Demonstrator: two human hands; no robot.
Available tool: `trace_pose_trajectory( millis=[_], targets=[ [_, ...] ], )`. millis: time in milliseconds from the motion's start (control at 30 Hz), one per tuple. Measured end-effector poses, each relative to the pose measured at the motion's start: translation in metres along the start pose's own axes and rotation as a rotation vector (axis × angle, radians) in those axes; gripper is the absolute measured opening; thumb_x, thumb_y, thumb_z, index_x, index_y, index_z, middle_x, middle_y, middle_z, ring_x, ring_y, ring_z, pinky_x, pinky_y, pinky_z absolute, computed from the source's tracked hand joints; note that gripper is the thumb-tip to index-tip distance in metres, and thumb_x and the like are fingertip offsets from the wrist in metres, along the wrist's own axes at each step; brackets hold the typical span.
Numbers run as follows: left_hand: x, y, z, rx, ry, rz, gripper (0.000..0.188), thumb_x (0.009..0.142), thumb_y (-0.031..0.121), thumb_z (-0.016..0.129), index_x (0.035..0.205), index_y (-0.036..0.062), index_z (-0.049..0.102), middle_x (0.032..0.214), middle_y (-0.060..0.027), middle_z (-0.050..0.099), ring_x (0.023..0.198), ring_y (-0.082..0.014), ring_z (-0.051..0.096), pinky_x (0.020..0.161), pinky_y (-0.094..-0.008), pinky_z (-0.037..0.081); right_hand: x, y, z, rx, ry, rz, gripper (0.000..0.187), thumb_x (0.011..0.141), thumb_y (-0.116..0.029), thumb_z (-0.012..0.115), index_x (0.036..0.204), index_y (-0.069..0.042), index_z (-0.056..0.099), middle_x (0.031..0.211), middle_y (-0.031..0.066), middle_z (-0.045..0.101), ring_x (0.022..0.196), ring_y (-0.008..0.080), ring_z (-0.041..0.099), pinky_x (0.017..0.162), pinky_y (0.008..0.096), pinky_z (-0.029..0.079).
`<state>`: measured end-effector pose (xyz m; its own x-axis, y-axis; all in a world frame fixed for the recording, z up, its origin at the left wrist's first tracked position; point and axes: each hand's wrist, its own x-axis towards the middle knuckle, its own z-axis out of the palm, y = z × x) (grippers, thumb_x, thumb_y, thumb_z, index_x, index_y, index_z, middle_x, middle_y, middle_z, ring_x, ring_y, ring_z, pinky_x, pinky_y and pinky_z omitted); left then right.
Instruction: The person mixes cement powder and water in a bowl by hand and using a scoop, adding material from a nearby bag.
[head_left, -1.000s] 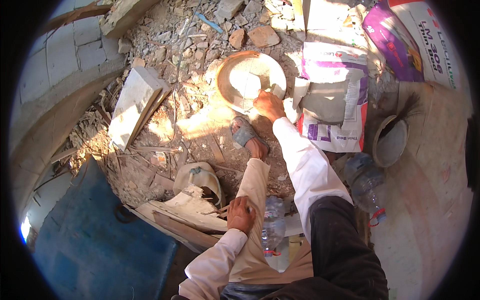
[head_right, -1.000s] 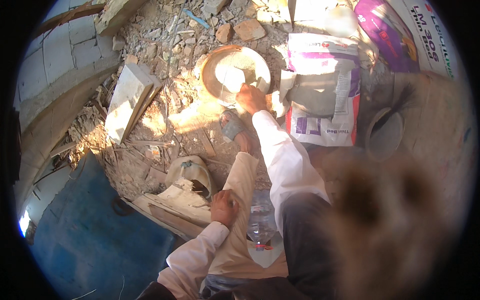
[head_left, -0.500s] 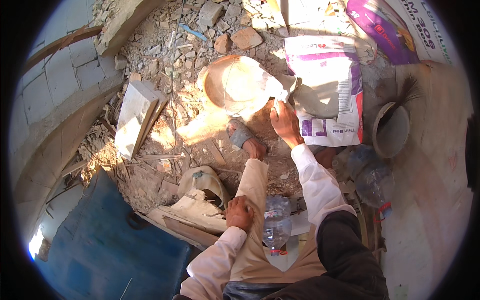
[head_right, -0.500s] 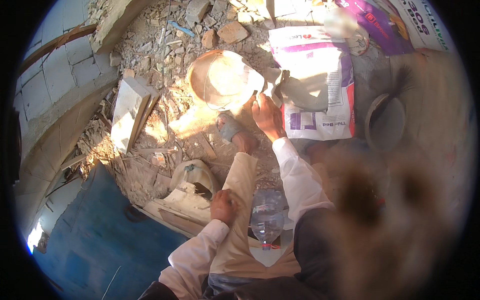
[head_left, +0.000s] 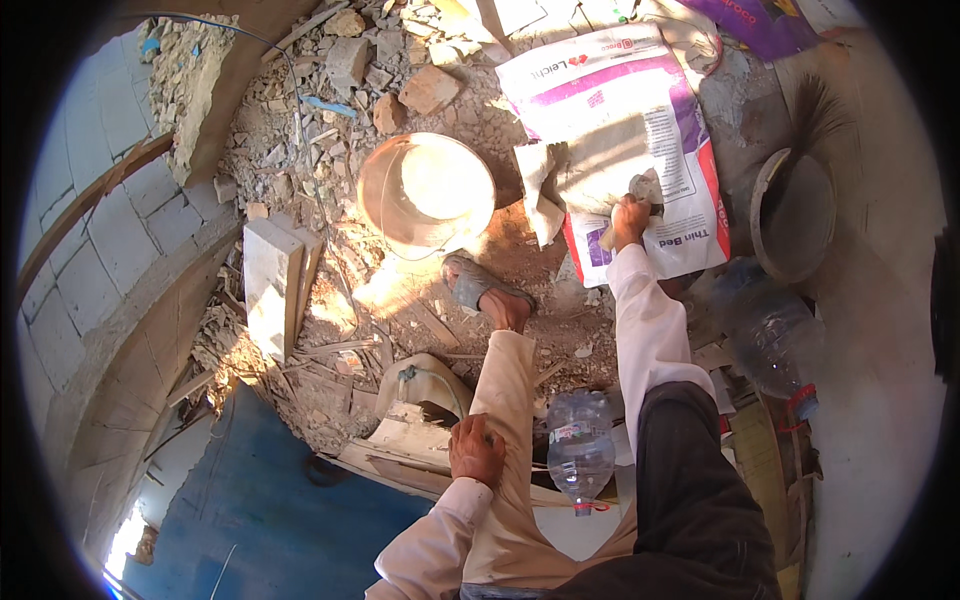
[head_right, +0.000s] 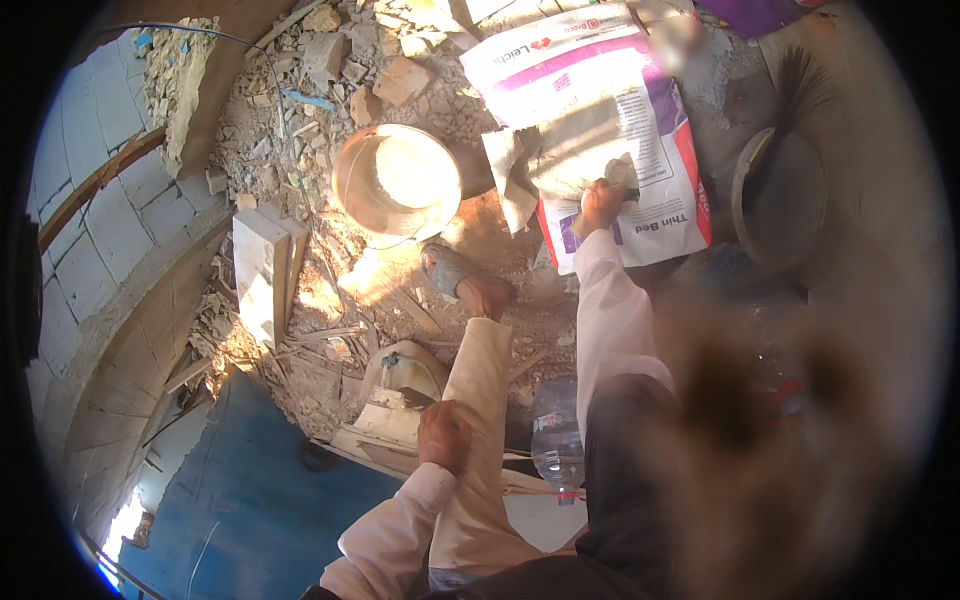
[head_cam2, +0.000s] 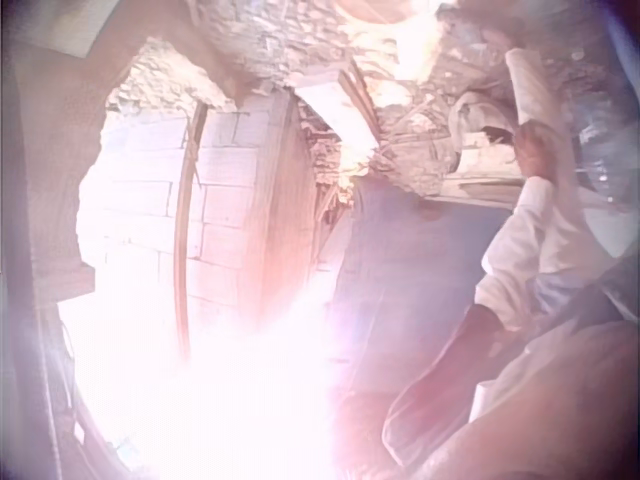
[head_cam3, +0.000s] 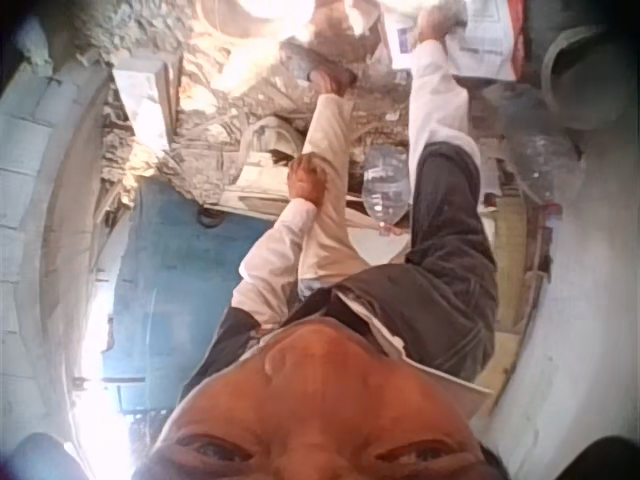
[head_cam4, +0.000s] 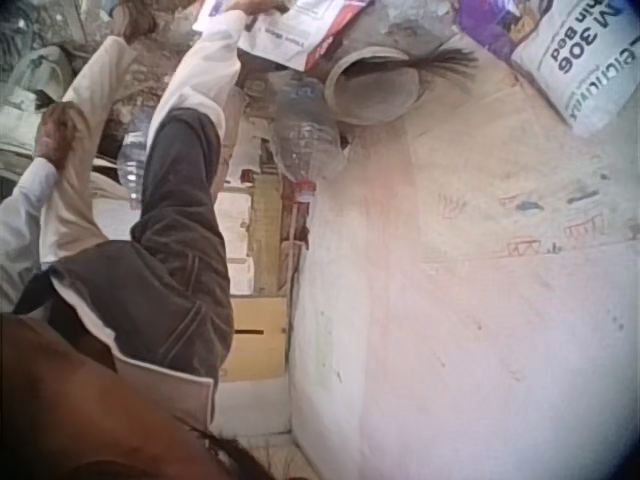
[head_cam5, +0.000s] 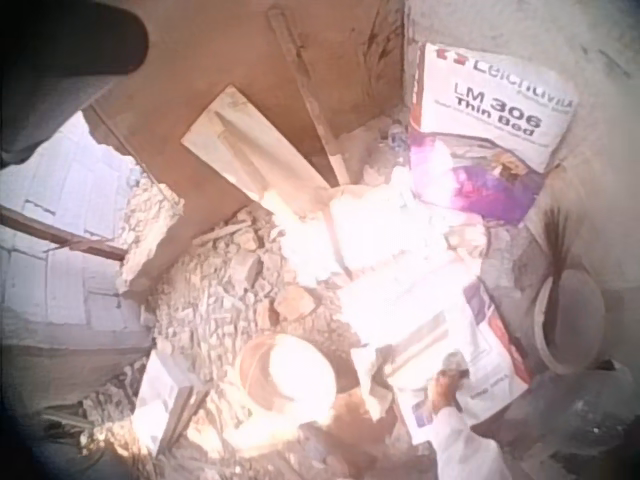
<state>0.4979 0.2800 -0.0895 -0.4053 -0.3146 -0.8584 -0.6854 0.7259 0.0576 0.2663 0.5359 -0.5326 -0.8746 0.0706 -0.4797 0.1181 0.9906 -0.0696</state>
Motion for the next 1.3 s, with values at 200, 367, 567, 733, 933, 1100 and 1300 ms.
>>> trace_pose_trajectory(
  millis=[200,367,567,733,933,1100,1300],
  targets=[
    [-0.005,-0.007,-0.015,0.1,-0.006,-0.075,0.035,0.079,0.017,0.06,0.113,0.0071,0.061,0.116,-0.0102,0.058,0.114,-0.0306,0.05,0.097,-0.0433,0.041,-0.02,-0.14,-0.032,0.778,0.191,0.287,0.037,0.089,-0.028,0.048,0.091,0.008,0.054,0.087,0.0292,0.058,0.083,0.0471,0.054,0.078,0.0505,0.043],
    [-0.006,-0.003,-0.021,0.048,0.006,-0.033,0.035,0.078,0.016,0.061,0.112,0.0077,0.061,0.116,-0.0101,0.059,0.113,-0.0302,0.051,0.097,-0.0432,0.041,-0.028,-0.142,-0.038,0.933,0.107,0.354,0.035,0.089,-0.026,0.049,0.102,0.006,0.055,0.09,0.031,0.059,0.086,0.0462,0.056,0.078,0.0512,0.045],
    [-0.003,0.002,-0.011,0.046,-0.004,-0.016,0.034,0.078,0.016,0.062,0.111,0.0073,0.061,0.116,-0.0103,0.059,0.114,-0.0299,0.051,0.097,-0.0431,0.041,-0.001,-0.105,0.009,0.681,0.109,-0.003,0.044,0.09,-0.037,0.052,0.11,0.003,0.056,0.096,0.0304,0.06,0.093,0.0466,0.058,0.081,0.0498,0.046],
    [-0.01,-0.008,-0.017,0.065,0.028,-0.044,0.035,0.077,0.016,0.063,0.111,0.0063,0.06,0.115,-0.0113,0.058,0.113,-0.0311,0.05,0.097,-0.0429,0.041,0.009,-0.132,-0.006,0.751,-0.119,0.126,0.047,0.087,-0.037,0.058,0.115,0.0,0.055,0.109,0.0252,0.061,0.1,0.0434,0.058,0.085,0.049,0.048],
    [0.001,0.011,0.01,-0.046,-0.007,0.078,0.036,0.077,0.016,0.063,0.112,0.0058,0.059,0.115,-0.0126,0.058,0.113,-0.0323,0.05,0.097,-0.0427,0.041,-0.016,0.014,-0.013,0.367,0.454,-0.599,0.028,0.087,-0.028,0.058,0.1,-0.004,0.064,0.118,0.0268,0.056,0.094,0.0407,0.057,0.084,0.0458,0.047],
    [-0.013,-0.026,-0.012,0.022,0.033,-0.037,0.037,0.078,0.017,0.062,0.113,0.0058,0.059,0.116,-0.0132,0.058,0.113,-0.033,0.049,0.097,-0.0424,0.041,-0.107,-0.093,-0.122,0.833,-0.217,0.026,0.037,0.085,-0.027,0.052,0.096,0.009,0.058,0.097,0.0309,0.06,0.089,0.044,0.058,0.078,0.0454,0.046],
    [-0.01,-0.018,0.0,-0.085,0.038,-0.029,0.038,0.079,0.021,0.061,0.115,0.0082,0.059,0.119,-0.0113,0.057,0.116,-0.0315,0.049,0.1,-0.042,0.039,-0.137,-0.09,-0.163,0.685,-0.198,-0.09,0.033,0.087,-0.028,0.052,0.098,0.003,0.054,0.07,0.0217,0.056,0.062,0.0358,0.054,0.061,0.0456,0.043]
  ],
)
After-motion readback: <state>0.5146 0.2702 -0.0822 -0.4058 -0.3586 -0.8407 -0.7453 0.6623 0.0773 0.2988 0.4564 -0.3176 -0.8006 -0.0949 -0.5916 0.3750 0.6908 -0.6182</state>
